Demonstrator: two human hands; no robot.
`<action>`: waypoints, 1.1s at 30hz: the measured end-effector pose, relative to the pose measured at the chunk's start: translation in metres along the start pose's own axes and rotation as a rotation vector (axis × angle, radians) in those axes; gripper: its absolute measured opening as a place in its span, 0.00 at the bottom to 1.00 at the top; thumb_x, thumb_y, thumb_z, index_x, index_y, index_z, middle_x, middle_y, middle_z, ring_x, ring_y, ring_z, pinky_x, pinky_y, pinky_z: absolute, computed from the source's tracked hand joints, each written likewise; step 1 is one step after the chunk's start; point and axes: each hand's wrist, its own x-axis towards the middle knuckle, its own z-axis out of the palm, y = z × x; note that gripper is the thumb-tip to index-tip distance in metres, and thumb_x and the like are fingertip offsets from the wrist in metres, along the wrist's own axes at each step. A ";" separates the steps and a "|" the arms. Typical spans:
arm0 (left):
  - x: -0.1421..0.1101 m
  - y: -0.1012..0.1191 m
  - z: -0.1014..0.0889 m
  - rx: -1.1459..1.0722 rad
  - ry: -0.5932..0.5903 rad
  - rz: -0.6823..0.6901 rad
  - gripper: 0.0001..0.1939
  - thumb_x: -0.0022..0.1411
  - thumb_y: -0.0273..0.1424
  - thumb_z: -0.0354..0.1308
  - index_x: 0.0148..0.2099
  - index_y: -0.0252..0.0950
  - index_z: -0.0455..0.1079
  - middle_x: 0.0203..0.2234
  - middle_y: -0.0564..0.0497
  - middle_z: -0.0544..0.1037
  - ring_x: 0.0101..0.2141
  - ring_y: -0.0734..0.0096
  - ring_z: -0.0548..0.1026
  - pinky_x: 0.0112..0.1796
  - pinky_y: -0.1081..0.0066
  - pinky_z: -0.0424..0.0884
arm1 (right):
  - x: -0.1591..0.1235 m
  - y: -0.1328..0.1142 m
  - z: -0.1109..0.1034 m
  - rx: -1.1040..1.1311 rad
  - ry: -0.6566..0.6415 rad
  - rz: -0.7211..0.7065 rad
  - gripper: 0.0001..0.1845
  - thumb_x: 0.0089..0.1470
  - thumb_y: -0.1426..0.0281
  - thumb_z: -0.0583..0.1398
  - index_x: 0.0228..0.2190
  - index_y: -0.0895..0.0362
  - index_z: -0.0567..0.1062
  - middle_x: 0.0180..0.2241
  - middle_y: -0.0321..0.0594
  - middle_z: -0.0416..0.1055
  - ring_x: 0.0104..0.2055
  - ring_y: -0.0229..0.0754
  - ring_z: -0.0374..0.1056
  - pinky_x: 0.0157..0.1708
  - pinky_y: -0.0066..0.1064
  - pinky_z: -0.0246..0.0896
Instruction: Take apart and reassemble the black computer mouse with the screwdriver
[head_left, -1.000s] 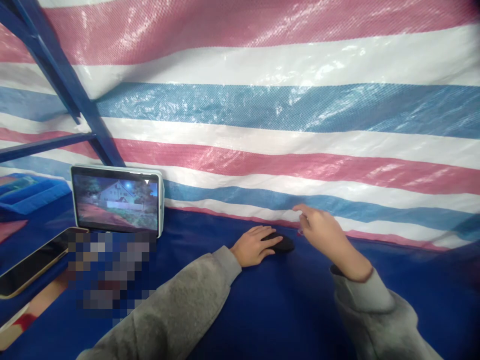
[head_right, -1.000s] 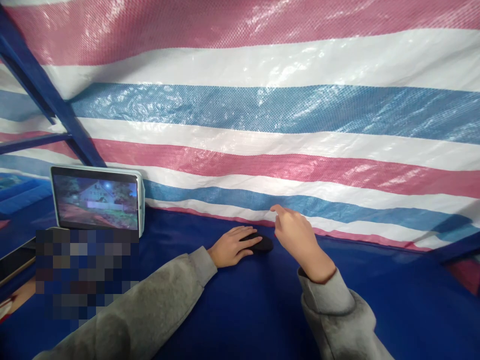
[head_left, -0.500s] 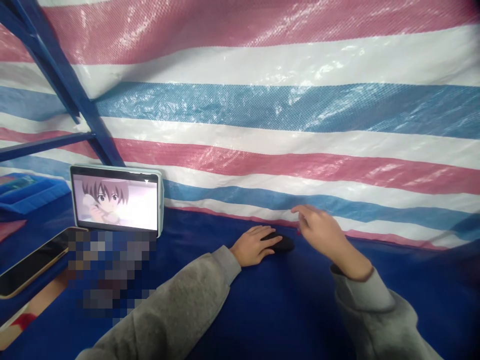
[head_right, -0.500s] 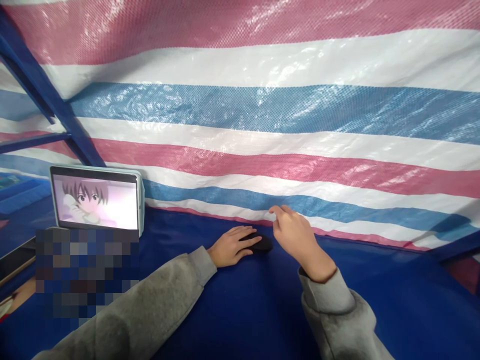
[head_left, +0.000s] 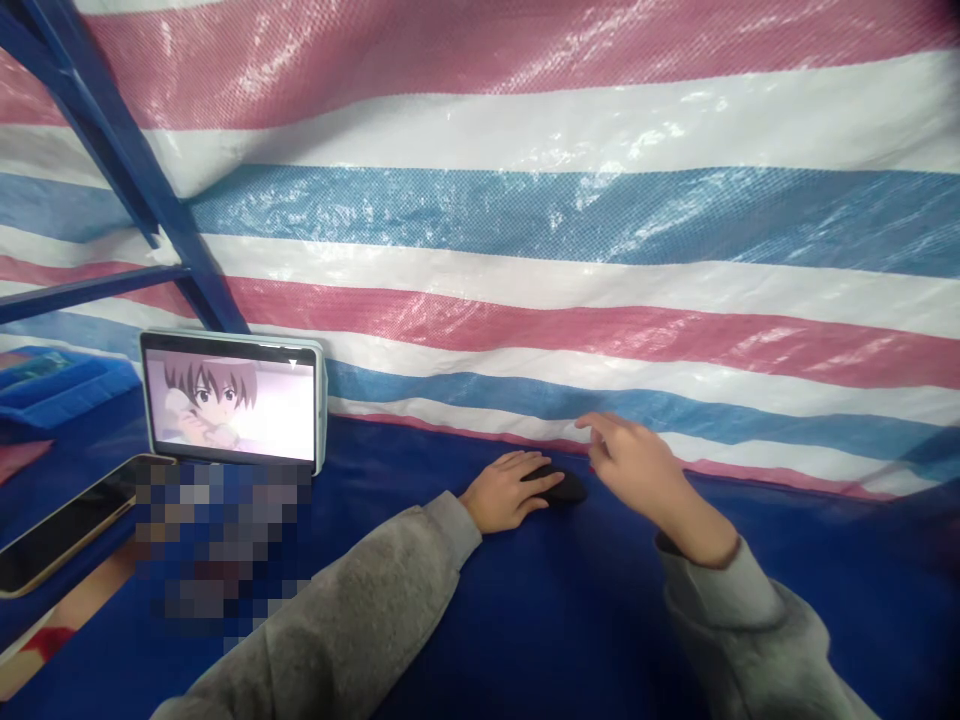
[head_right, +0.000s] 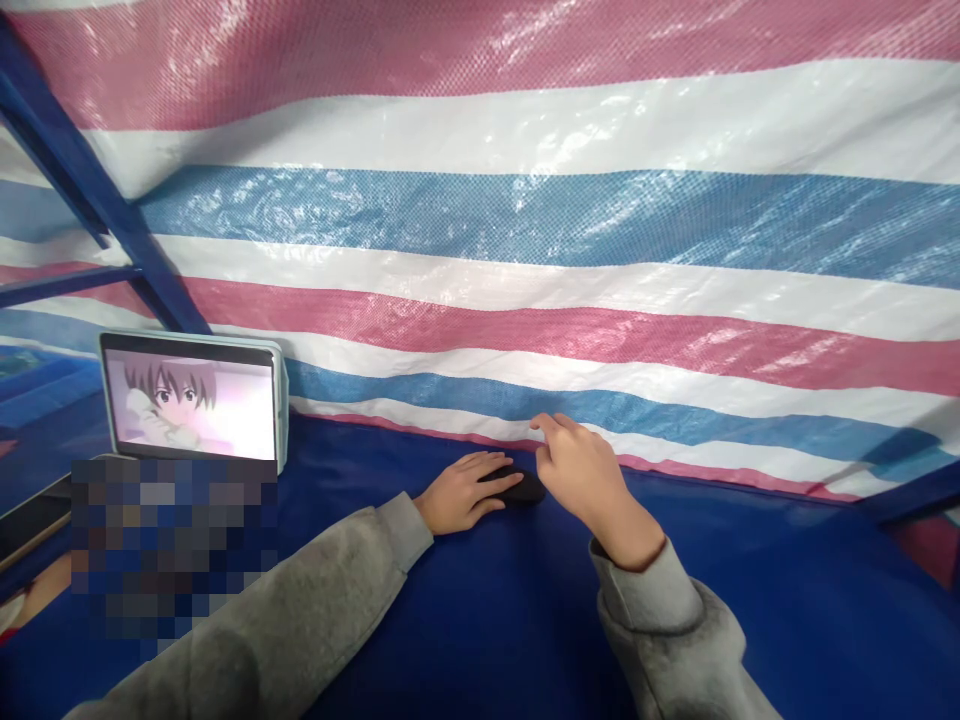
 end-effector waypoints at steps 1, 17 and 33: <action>0.000 0.000 0.000 0.000 0.000 -0.002 0.23 0.71 0.40 0.46 0.64 0.40 0.60 0.60 0.44 0.65 0.60 0.60 0.63 0.60 0.56 0.59 | 0.000 0.000 0.000 0.002 -0.001 0.004 0.19 0.55 0.76 0.50 0.45 0.55 0.74 0.35 0.42 0.76 0.33 0.43 0.72 0.32 0.31 0.57; 0.001 0.001 -0.001 -0.004 0.003 -0.005 0.22 0.71 0.40 0.47 0.64 0.41 0.60 0.60 0.45 0.66 0.60 0.60 0.63 0.61 0.56 0.59 | 0.001 -0.001 0.002 0.017 0.010 -0.043 0.23 0.52 0.80 0.50 0.46 0.55 0.74 0.40 0.42 0.76 0.34 0.41 0.71 0.33 0.30 0.56; 0.001 0.002 -0.002 0.009 0.003 -0.006 0.22 0.71 0.40 0.46 0.63 0.40 0.61 0.59 0.44 0.66 0.60 0.60 0.63 0.60 0.56 0.59 | 0.000 0.000 0.003 -0.020 0.023 -0.002 0.18 0.56 0.75 0.50 0.45 0.55 0.74 0.40 0.43 0.75 0.35 0.43 0.71 0.32 0.31 0.56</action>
